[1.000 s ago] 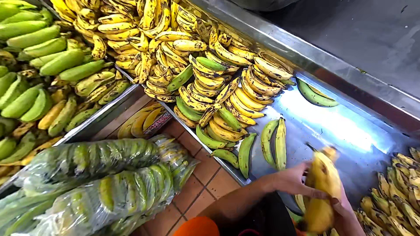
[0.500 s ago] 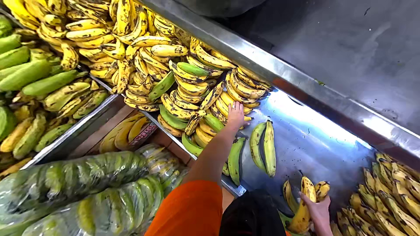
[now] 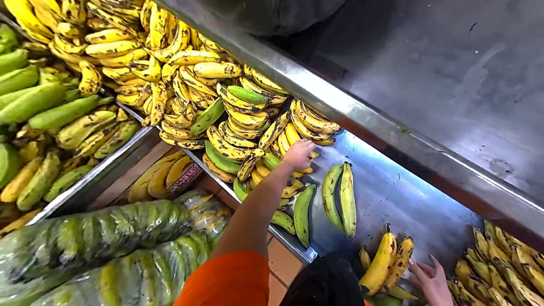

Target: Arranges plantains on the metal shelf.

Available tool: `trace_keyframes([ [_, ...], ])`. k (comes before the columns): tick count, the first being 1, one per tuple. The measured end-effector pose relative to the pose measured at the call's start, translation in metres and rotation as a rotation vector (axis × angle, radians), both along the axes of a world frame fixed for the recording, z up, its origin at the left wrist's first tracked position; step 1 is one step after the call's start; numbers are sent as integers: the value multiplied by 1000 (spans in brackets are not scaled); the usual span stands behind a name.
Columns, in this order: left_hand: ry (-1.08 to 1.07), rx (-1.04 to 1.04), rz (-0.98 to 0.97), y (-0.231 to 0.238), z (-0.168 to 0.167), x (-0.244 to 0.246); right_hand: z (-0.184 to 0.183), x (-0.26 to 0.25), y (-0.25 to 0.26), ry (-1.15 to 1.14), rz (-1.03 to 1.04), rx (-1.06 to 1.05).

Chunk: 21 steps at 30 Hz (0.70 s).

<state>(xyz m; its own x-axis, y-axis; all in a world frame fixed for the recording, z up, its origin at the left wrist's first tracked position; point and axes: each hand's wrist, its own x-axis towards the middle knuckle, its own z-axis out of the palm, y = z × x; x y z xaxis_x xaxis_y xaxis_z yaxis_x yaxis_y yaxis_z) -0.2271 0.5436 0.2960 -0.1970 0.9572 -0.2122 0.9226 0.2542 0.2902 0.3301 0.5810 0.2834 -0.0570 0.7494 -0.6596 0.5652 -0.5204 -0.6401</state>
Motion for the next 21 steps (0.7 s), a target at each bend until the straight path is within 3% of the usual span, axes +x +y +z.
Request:
trace_keyframes([
  [3, -30, -203, -29, 5, -13, 1, -1, 5, -18, 41, 0, -46],
  [6, 153, -463, -167, 19, -30, 25, 2, 14, -48, 67, 46, -89],
  [9, 146, -447, -184, 21, -23, 46, 21, 33, -76, 102, 105, -76],
  [12, -230, 3, 4, 3, 9, 46, 31, 58, -100, 145, 84, 0],
  [16, -980, 530, 429, -43, 95, 79, 49, 63, -117, 114, 156, 204],
  [19, -1410, 694, 599, -67, 141, 138, 94, 28, -102, 119, 364, 531],
  [21, -1690, 667, 630, -76, 165, 189, 132, -2, -94, 118, 488, 800],
])
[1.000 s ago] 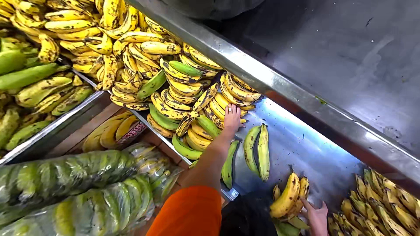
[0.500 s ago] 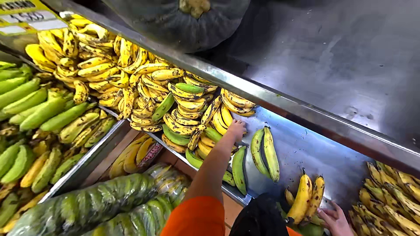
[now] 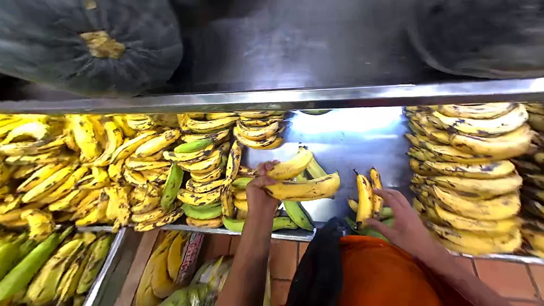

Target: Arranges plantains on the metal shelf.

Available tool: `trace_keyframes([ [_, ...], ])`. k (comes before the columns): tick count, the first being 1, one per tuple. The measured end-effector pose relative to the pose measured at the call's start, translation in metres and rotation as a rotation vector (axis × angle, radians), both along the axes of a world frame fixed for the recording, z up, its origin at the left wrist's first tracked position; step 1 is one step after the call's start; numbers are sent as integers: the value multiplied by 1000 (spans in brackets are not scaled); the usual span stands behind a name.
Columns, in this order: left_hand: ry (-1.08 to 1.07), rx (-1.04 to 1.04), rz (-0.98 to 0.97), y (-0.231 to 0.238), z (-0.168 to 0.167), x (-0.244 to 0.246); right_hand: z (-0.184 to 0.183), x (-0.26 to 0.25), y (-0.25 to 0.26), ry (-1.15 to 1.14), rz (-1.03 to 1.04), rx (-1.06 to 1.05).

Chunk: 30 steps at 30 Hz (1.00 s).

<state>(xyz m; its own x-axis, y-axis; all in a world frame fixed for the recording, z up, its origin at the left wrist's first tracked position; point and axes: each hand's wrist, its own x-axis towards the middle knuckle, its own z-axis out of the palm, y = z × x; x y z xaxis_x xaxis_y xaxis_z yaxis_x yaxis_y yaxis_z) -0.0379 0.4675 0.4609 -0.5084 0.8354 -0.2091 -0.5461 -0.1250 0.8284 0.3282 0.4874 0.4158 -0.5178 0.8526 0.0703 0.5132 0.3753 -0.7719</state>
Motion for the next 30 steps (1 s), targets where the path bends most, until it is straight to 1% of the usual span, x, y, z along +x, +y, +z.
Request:
trace_keyframes([
  [1, -89, -16, -31, -3, 8, 25, 20, -12, 1, -6, 66, 98],
  [3, -150, -132, -161, -5, 19, 67, 57, -27, -7, -98, 204, 186],
  [4, -118, -216, -261, -4, 23, 85, 69, -29, -15, -171, 271, 172],
  [5, -78, -293, -362, -3, 25, 103, 77, -28, -25, -211, 318, 105],
  [6, -52, -349, -465, -2, 26, 120, 80, -22, -34, -206, 334, -11],
  [7, -42, -380, -556, 0, 24, 135, 79, -12, -41, -155, 312, -150],
  [9, -26, -426, -653, 7, 18, 161, 70, 21, -45, 80, 192, -368],
  [11, -48, -509, -726, 13, 6, 185, 63, 61, -45, 346, 71, -528],
  [12, -63, -537, -742, 14, -6, 197, 62, 84, -48, 457, 9, -602],
  [14, -111, -548, -778, 8, -36, 213, 56, 137, -55, 596, -162, -728],
  [15, -126, -552, -786, 5, -41, 216, 51, 168, -56, 617, -258, -747],
  [16, -137, -559, -787, 3, -39, 218, 46, 201, -53, 592, -348, -722],
  [18, -161, -548, -807, -3, -20, 211, 43, 265, -47, 463, -513, -645],
  [19, -197, -505, -824, -9, -10, 202, 45, 292, -44, 396, -561, -597],
  [20, -262, -428, -857, -16, -3, 191, 48, 314, -40, 328, -577, -550],
  [22, -428, -243, -946, -28, 4, 172, 47, 343, -28, 109, -480, -421],
  [24, -505, -178, -987, -41, -1, 169, 30, 350, -18, -174, -276, -185],
  [26, -519, -246, -985, -56, -22, 178, 3, 339, -14, -415, -71, 76],
  [28, -544, -360, -967, -74, -56, 193, -25, 321, -12, -508, 51, 233],
  [30, -581, -476, -922, -91, -86, 208, -44, 307, -7, -530, 93, 302],
])
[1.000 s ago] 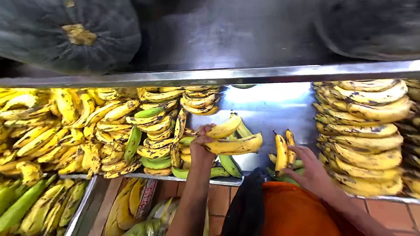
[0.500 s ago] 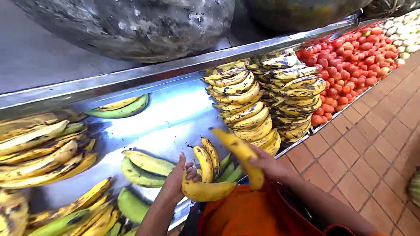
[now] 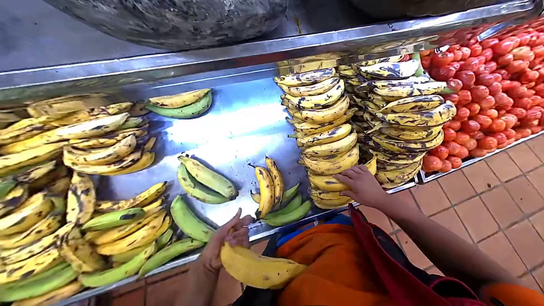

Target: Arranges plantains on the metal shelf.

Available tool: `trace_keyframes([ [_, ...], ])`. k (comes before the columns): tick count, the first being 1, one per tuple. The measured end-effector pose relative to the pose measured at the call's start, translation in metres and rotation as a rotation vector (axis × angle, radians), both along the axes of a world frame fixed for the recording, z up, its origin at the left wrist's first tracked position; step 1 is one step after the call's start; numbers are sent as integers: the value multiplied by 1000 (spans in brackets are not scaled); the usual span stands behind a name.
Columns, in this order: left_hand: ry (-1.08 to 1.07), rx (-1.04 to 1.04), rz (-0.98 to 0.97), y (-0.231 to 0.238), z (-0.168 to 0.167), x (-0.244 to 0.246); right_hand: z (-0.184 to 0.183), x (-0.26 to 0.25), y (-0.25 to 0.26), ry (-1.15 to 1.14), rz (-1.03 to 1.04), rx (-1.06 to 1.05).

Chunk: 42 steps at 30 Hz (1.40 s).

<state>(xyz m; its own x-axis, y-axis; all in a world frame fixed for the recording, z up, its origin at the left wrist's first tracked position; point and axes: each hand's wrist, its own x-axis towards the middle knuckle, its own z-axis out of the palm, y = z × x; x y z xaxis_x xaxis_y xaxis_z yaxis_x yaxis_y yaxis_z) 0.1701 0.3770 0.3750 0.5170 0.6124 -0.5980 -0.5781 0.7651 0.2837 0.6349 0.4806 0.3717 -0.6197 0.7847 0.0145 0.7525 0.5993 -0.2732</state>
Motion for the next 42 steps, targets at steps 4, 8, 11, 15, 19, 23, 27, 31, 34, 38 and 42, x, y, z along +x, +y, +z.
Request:
trace_keyframes([
  [4, 367, -89, -93, -22, -23, 22, -6, -16, 13, -36, -11, -7],
  [8, 345, -14, 65, -33, -20, 24, -4, -18, 26, -50, 14, -36],
  [11, 137, -16, 302, -40, -20, 22, -3, -20, 32, -19, 3, -49],
  [15, 7, 6, 407, -43, -21, 22, -3, -23, 35, -49, 56, -16],
  [19, -1, -17, 417, -30, -8, 33, 5, -21, 34, -93, 48, -3],
  [23, -75, -17, 450, -21, 4, 40, 23, -2, 6, 227, -240, 92],
  [27, -143, 29, 468, -28, 1, 41, -11, 30, -60, 587, -909, -535],
  [31, -213, -9, 448, -30, -11, 50, -81, 35, -94, 927, -1412, -1231],
  [34, -205, -47, 430, -27, -11, 55, -97, 20, -89, 1228, -1738, -1167],
  [38, -179, -51, 386, -18, -5, 54, -127, -6, -71, 1594, -1861, -1027],
  [42, -107, -83, 353, -17, 2, 58, -154, -39, -57, 1962, -1760, -933],
])
